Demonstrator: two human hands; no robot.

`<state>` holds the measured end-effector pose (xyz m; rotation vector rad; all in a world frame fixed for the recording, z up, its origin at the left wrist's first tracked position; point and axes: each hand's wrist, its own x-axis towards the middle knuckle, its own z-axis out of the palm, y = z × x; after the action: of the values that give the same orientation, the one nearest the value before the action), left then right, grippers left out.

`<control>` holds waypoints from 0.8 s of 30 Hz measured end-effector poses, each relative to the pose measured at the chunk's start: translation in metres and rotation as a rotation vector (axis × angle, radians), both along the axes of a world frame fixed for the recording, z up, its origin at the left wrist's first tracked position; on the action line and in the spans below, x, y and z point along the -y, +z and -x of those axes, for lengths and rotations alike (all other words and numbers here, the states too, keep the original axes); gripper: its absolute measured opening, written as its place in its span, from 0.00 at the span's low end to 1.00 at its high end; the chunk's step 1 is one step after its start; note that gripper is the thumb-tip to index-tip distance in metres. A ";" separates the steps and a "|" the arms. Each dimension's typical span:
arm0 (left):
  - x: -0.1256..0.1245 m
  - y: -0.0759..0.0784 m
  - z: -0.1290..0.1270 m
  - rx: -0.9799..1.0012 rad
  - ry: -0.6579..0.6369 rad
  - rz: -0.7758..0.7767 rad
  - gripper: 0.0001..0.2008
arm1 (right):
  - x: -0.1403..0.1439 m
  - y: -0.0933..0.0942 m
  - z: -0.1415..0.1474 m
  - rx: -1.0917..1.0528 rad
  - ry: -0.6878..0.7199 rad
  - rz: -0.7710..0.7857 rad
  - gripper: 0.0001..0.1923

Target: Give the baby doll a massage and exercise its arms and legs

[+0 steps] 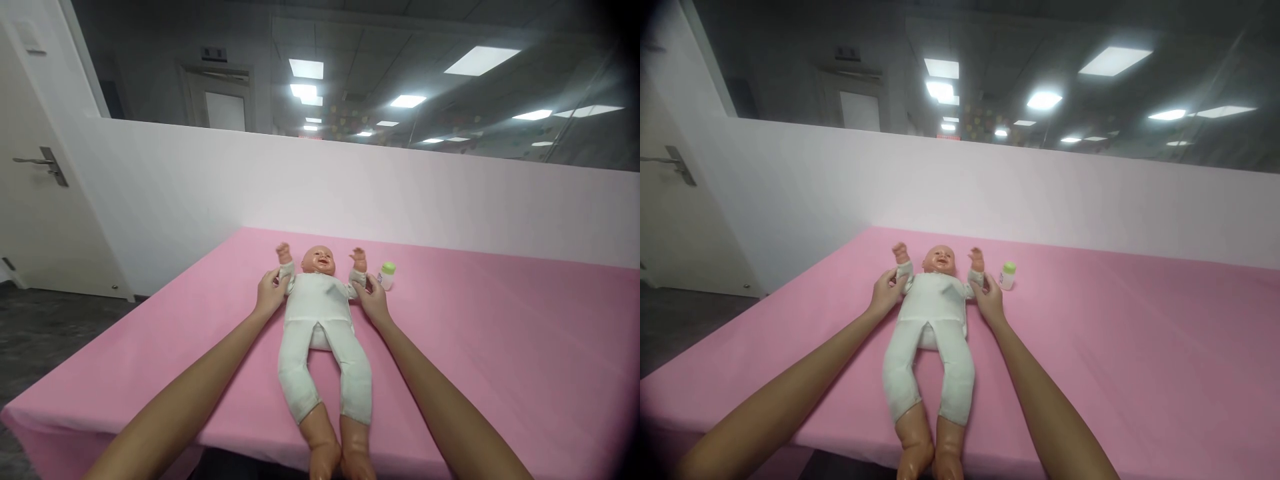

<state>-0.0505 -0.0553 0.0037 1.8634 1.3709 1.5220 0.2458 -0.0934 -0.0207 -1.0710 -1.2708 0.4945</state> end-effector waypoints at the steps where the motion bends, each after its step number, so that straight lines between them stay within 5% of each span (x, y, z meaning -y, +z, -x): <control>1: 0.000 0.001 0.001 0.011 0.023 0.009 0.11 | -0.001 0.000 -0.001 -0.030 -0.016 -0.002 0.15; 7: 0.006 0.003 -0.001 -0.146 -0.080 -0.074 0.11 | 0.005 0.004 0.006 0.119 0.075 -0.009 0.14; 10: 0.007 0.002 -0.003 -0.205 -0.107 -0.100 0.19 | 0.008 0.005 0.009 0.162 0.112 -0.013 0.16; 15: 0.002 0.000 -0.001 -0.062 -0.048 -0.030 0.11 | 0.000 0.000 0.004 0.013 0.056 0.022 0.16; 19: 0.001 0.000 -0.001 -0.024 0.049 -0.018 0.13 | -0.003 -0.002 0.001 -0.040 0.022 0.016 0.20; 24: 0.006 0.002 -0.003 -0.189 -0.083 -0.074 0.15 | 0.003 0.002 0.005 0.131 0.109 -0.008 0.17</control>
<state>-0.0477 -0.0612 0.0057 2.1294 1.3132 1.4034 0.2408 -0.0963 -0.0187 -1.0450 -1.4511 0.5070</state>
